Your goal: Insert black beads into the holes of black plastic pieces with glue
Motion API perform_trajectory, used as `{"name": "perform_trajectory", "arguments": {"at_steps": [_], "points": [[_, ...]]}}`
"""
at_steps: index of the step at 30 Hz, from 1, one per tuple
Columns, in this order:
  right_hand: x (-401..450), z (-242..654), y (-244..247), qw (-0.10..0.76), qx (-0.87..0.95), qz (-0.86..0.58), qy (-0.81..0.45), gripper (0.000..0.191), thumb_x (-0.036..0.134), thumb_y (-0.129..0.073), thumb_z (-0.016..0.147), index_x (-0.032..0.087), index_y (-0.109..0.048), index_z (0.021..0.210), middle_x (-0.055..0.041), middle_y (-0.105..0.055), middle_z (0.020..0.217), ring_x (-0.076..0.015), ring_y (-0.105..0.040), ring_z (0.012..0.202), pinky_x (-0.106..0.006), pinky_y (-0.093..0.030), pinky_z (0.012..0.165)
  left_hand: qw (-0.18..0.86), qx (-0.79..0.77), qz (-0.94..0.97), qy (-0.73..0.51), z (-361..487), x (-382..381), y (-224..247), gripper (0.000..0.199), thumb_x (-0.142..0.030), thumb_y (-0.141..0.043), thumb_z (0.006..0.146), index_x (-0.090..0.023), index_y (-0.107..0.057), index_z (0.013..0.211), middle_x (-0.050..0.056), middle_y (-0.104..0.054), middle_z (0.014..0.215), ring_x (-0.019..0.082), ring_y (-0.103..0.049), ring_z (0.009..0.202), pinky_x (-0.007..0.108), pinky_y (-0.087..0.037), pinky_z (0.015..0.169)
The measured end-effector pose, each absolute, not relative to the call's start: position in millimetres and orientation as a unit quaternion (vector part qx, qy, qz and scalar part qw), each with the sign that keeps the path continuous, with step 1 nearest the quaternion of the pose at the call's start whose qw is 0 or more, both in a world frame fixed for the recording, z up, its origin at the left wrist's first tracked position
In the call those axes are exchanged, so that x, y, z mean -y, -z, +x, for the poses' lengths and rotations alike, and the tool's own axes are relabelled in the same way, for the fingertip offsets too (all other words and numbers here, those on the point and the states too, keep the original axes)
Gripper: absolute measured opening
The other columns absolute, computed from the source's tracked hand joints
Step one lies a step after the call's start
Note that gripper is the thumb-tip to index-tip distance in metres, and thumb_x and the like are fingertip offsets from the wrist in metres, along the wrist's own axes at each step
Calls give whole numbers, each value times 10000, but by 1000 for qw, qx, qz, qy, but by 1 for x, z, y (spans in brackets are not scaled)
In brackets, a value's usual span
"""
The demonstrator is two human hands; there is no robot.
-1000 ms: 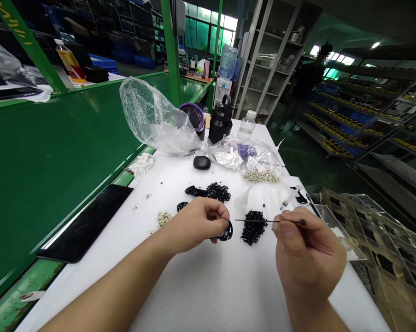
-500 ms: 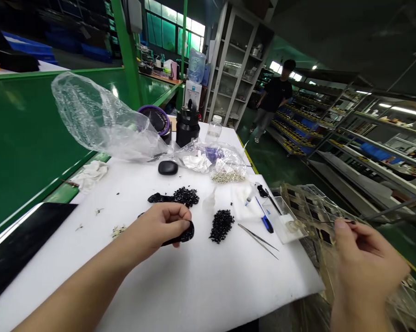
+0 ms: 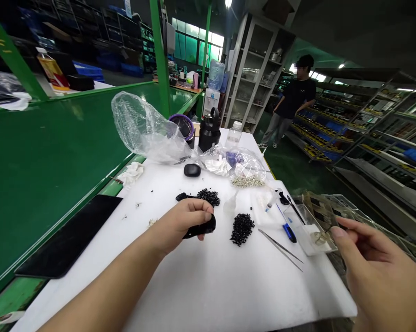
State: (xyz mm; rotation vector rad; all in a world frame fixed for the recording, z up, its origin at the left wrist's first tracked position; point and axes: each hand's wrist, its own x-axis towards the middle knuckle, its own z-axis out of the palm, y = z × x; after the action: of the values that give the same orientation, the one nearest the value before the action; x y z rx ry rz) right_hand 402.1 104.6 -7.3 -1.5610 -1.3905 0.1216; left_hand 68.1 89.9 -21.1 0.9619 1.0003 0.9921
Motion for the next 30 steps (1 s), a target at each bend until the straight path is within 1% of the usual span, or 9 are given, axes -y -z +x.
{"name": "perform_trajectory", "arguments": {"at_steps": [2,3,5,7,10,13,17,22,30], "points": [[-102,363,-8,484,669,-551,-120,229,426,-687,786,251,-718,931,-18,-644,821,-170,-580,707,-283,-440,616,646,-453,435,-434,69,-90,20,151,-293,-660,734,-153,-602,733,21,-595,654,125,-525,604,228,-449,541],[-104,343,-13,442,731,-493,-167,185,395,-675,801,239,-720,890,-27,-655,853,-168,-586,725,-273,-438,608,639,-458,442,-432,69,-90,20,142,-287,-652,744,-155,-602,734,18,-595,658,124,-524,608,231,-455,550],[-114,303,-14,355,788,-435,-253,157,345,-631,834,213,-712,857,-28,-644,786,-151,-563,671,-268,-425,584,630,-461,452,-431,70,-90,19,130,-278,-642,755,-156,-602,734,13,-593,664,124,-521,616,236,-463,557],[-126,272,-4,314,772,-392,-389,167,325,-595,854,189,-686,879,-22,-623,738,-141,-550,650,-258,-427,574,621,-463,461,-433,70,-90,19,120,-269,-640,756,-156,-604,740,6,-582,660,122,-516,612,240,-467,557],[-136,248,22,314,706,-380,-508,194,349,-564,868,172,-635,828,3,-557,652,-119,-479,584,-241,-391,532,600,-481,473,-431,71,-90,20,100,-245,-628,752,-150,-600,735,-6,-546,631,115,-499,593,247,-470,558],[-136,247,40,317,685,-370,-541,222,357,-552,874,166,-599,770,9,-522,633,-121,-471,599,-247,-393,560,577,-505,486,-421,73,-89,20,92,-234,-601,774,-148,-592,744,-4,-535,647,123,-506,625,261,-481,584],[-135,255,45,319,687,-355,-548,233,364,-545,878,158,-610,792,1,-521,647,-132,-481,627,-266,-403,592,552,-532,495,-409,77,-89,18,79,-221,-571,799,-151,-585,764,-7,-542,683,118,-518,651,258,-487,609],[-135,256,44,269,696,-352,-565,185,331,-563,864,163,-604,799,5,-511,657,-125,-453,620,-265,-375,569,560,-565,482,-368,77,-90,18,106,-264,-562,810,-160,-565,789,-11,-557,680,118,-550,603,246,-460,553],[-133,256,43,250,694,-376,-560,172,293,-559,862,171,-590,744,27,-468,600,-107,-405,571,-247,-318,514,579,-539,481,-377,76,-90,19,92,-131,-514,728,-164,-582,781,-12,-559,672,130,-558,634,260,-510,562]]}}
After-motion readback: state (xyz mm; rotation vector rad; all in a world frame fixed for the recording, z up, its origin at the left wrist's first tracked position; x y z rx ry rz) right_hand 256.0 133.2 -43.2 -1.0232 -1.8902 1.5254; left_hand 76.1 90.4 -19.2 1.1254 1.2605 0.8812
